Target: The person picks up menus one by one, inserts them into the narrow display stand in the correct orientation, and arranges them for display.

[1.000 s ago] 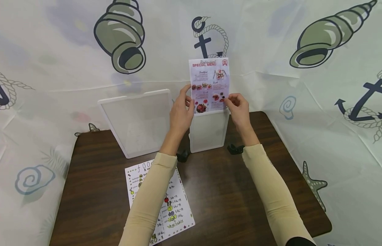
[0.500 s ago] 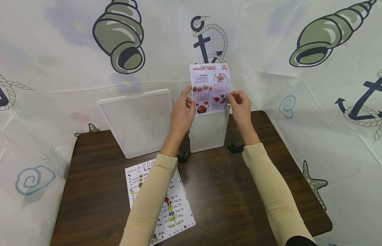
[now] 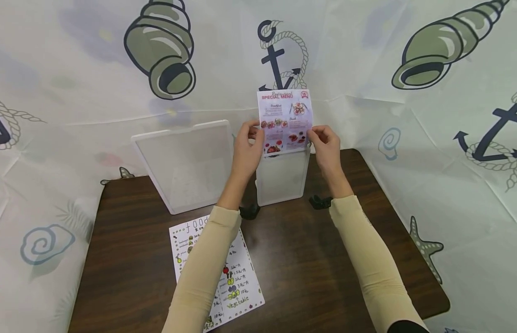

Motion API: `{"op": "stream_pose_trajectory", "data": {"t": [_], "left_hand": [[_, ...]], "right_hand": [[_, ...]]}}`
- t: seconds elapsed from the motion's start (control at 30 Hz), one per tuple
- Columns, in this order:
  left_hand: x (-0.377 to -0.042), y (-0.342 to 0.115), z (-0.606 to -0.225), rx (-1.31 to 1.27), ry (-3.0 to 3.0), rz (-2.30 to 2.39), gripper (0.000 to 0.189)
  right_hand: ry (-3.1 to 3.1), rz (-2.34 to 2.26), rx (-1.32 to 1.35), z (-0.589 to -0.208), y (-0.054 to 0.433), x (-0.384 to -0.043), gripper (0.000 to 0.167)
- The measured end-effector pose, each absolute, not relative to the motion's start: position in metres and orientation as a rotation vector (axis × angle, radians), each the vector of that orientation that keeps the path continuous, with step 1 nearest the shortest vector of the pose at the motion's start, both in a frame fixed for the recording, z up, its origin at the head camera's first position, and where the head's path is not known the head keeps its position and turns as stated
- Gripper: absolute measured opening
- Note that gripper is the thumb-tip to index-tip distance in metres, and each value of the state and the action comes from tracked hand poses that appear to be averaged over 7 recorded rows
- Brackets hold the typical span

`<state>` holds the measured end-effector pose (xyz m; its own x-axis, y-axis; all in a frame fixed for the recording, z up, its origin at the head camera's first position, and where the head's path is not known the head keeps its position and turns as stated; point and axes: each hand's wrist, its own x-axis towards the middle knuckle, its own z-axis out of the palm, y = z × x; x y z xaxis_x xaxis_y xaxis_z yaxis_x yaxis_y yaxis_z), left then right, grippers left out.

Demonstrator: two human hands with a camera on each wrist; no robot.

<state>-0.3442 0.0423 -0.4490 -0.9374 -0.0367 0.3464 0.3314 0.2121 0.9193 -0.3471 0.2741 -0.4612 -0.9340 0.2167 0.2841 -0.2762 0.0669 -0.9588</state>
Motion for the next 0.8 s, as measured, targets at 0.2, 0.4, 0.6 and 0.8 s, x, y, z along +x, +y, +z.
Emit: {"op": "stream_pose_trajectory", "data": {"t": [0.2, 0.4, 0.6, 0.8], "left_hand": [[-0.346, 0.041, -0.448, -0.239, -2.167, -1.826, 0.024], [-0.346, 0.041, -0.449, -0.223, -2.194, -1.797, 0.020], [-0.344, 0.040, -0.449, -0.227, -2.207, -1.776, 0.020], [-0.343, 0.039, -0.446, -0.248, -2.208, -1.743, 0.019]], "right_hand": [[-2.008, 1.935, 0.052, -0.464, 0.275, -0.346, 0.029], [-2.027, 1.931, 0.059, -0.463, 0.277, -0.343, 0.029], [-2.020, 1.957, 0.093, -0.458, 0.277, -0.345, 0.026], [-1.996, 1.982, 0.116, -0.451, 0.275, -0.350, 0.019]]}}
